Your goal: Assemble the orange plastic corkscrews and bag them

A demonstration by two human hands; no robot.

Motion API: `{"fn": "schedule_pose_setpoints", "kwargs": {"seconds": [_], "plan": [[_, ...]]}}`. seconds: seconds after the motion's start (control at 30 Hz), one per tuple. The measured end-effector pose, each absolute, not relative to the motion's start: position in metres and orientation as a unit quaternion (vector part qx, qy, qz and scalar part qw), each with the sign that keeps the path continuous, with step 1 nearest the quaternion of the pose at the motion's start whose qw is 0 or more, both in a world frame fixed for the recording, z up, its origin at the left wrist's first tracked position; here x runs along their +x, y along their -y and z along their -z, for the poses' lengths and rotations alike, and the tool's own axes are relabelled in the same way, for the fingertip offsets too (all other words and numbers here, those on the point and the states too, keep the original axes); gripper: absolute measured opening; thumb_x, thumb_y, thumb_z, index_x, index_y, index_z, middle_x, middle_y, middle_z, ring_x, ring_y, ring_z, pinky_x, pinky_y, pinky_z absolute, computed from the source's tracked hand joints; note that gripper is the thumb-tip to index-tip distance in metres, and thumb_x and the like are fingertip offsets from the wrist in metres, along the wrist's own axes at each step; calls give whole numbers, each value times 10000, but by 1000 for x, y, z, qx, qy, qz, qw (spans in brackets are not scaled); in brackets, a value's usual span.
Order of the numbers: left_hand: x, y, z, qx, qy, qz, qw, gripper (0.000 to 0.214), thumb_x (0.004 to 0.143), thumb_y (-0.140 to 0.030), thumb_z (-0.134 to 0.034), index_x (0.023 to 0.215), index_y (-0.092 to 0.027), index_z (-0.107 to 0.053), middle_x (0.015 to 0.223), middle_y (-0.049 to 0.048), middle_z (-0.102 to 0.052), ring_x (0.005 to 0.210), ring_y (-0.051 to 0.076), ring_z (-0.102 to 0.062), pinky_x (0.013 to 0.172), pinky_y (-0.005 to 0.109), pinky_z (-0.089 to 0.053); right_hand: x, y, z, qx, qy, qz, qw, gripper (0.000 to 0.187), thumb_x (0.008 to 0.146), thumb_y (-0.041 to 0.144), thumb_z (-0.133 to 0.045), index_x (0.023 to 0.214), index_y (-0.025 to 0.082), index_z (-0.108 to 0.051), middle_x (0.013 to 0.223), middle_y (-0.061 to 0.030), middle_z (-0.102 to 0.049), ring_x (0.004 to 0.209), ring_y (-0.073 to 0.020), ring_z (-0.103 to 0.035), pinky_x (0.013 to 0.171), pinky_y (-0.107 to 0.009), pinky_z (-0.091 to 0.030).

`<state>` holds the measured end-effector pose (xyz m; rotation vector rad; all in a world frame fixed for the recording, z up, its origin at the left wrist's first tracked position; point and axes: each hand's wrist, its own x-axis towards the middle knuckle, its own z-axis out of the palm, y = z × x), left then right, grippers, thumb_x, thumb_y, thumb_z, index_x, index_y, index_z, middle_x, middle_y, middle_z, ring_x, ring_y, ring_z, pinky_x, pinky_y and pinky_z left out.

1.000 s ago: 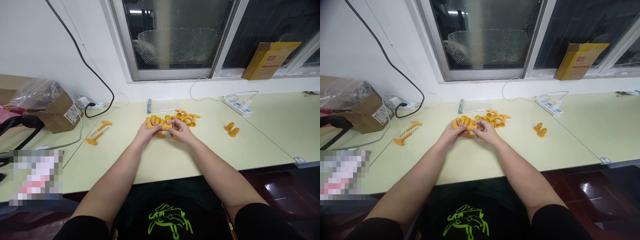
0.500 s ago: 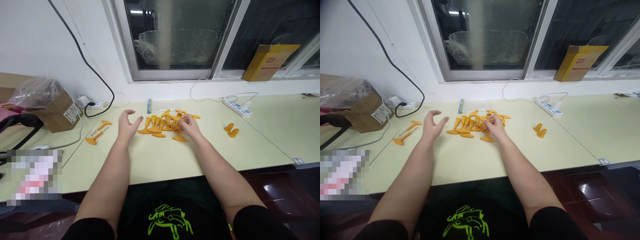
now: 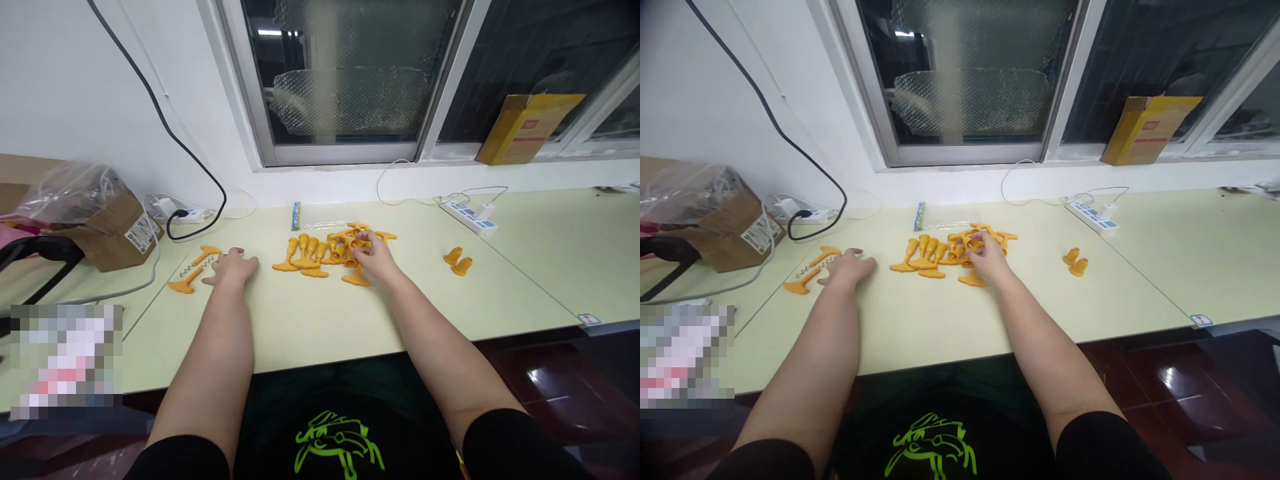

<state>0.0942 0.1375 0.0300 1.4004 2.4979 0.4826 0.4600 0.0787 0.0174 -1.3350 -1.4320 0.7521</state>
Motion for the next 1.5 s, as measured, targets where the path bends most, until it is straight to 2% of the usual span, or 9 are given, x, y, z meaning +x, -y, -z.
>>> {"fn": "schedule_pose_setpoints", "kwargs": {"seconds": [0.17, 0.3, 0.47, 0.63, 0.87, 1.07, 1.2, 1.37, 1.5], "plan": [[84, -139, -24, 468, -856, -210, 61, 754, 800, -468, -623, 1487, -205, -456, 1644, 252, -299, 1512, 488, -251, 1092, 791, -262, 461, -84, -10, -533, 587, -335, 508, 220, 848, 295, -623, 1043, 227, -547, 1228, -78, -600, 661, -145, -681, 736, -421, -614], [105, -135, -24, 528, -831, -145, 101, 724, 774, -447, -664, 1440, -193, -537, 1581, 250, -424, 1452, 498, -363, 1078, 735, -344, 462, -87, -9, -535, 597, -319, 505, 226, 838, 269, -615, 1051, 229, -552, 1185, -63, -593, 700, -149, -676, 753, -423, -617], [144, -120, -32, 696, -688, -192, 73, 517, 876, -395, -570, 1386, -313, -597, 1509, 97, -558, 1426, 343, -461, 1149, 574, -380, 484, -91, -15, -577, 594, -175, 532, 234, 797, 261, -623, 1026, 217, -606, 1141, -79, -583, 794, -188, -629, 801, -420, -576], [137, -131, -20, 693, -702, -125, 111, 572, 937, -351, -479, 1509, -339, -506, 1665, 75, -367, 1555, 366, -258, 1198, 738, -157, 533, -96, -21, -672, 479, -14, 564, 272, 754, 290, -647, 1012, 211, -615, 1125, -95, -527, 1017, -269, -574, 998, -490, -473], [131, -143, -11, 681, -712, -136, 106, 491, 889, -351, -553, 1370, -304, -637, 1475, 152, -583, 1371, 402, -513, 1146, 746, -246, 581, -91, -18, -778, 339, 60, 526, 299, 743, 265, -642, 1038, 224, -619, 1217, -108, -506, 1228, -316, -498, 1112, -525, -353], [130, -145, -17, 611, -750, -237, 83, 160, 743, -363, -741, 813, -219, -746, 1090, 176, -726, 1133, 414, -622, 978, 584, -462, 624, -83, -9, -839, 288, 93, 452, 376, 722, 296, -698, 1082, 212, -631, 1313, -166, -532, 1324, -380, -455, 1166, -665, -212], [127, -144, -22, 552, -713, -409, 137, 186, 744, -371, -746, 823, -203, -734, 836, 94, -715, 886, 290, -660, 863, 436, -510, 644, -83, -3, -887, 326, 25, 326, 310, 714, 289, -718, 1005, 190, -679, 1162, -179, -625, 1203, -401, -561, 1150, -714, -164], [131, -137, -33, 458, -490, -653, 351, 240, 695, -329, -825, 834, -170, -712, 872, 40, -705, 789, 145, -651, 777, 271, -534, 638, -83, -7, -902, 361, -25, 235, 293, 786, 217, -621, 1068, 209, -702, 844, -87, -656, 1047, -334, -648, 1166, -676, -136], [133, -137, -41, 309, -385, -726, 479, 223, 750, -267, -843, 834, -180, -656, 867, 0, -673, 714, 82, -639, 719, 212, -556, 630, -79, -13, -901, 369, -28, 227, 364, 747, 149, -597, 1091, 224, -687, 839, -65, -652, 1008, -297, -650, 1187, -643, -112]]}}
